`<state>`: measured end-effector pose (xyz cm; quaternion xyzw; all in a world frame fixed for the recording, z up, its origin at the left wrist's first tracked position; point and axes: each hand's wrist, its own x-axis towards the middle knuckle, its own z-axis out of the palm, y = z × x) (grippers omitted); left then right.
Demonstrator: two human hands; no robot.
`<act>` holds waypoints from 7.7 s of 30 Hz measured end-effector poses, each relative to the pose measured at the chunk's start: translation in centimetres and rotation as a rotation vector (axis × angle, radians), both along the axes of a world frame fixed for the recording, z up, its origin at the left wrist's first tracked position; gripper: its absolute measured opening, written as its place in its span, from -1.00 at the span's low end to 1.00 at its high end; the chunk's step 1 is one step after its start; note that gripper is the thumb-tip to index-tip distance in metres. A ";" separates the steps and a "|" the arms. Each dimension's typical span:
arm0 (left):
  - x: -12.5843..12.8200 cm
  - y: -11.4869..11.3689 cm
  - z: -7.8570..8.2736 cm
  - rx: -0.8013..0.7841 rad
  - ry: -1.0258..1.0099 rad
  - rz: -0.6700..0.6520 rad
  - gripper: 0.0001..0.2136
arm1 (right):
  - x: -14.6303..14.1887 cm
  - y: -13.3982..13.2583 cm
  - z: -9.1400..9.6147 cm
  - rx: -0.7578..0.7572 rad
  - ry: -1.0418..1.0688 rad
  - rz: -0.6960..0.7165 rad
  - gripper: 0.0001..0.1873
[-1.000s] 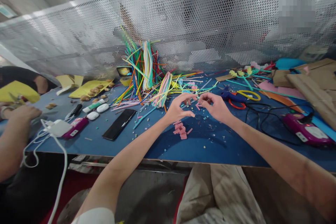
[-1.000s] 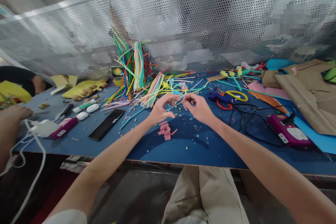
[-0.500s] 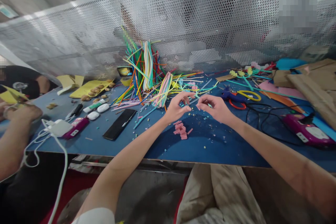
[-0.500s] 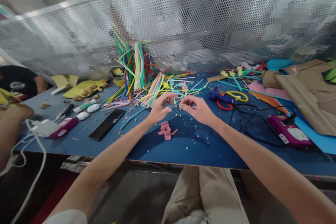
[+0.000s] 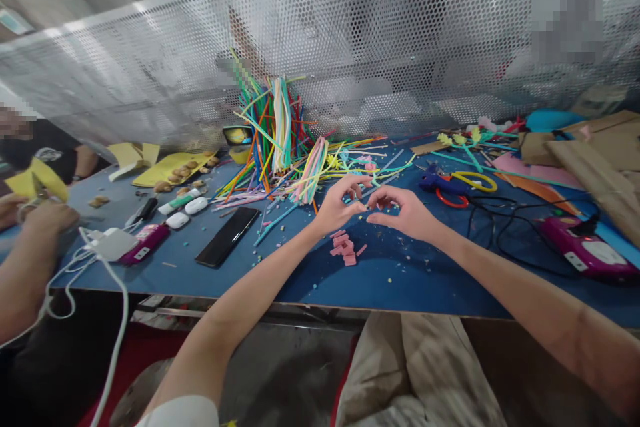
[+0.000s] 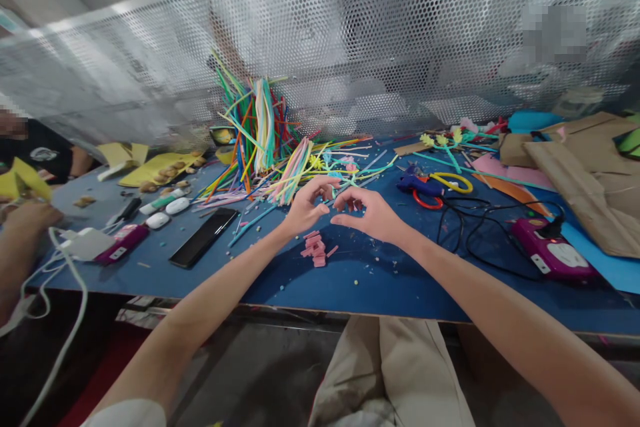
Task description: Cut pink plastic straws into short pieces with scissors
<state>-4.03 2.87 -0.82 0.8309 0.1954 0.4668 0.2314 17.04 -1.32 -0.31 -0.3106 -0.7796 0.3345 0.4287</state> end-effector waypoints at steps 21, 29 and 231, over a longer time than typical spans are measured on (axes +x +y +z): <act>-0.1 0.1 -0.2 -0.087 0.006 0.009 -0.47 | 0.1 -0.1 0.1 -0.077 0.155 -0.013 -0.80; -0.2 0.2 -0.3 -0.080 0.028 0.020 -0.42 | 0.0 -0.2 0.2 -0.059 0.085 0.013 -0.79; -1.2 -0.5 0.5 0.581 0.330 0.224 -0.85 | 1.0 0.1 0.6 0.226 -0.060 -0.044 -0.94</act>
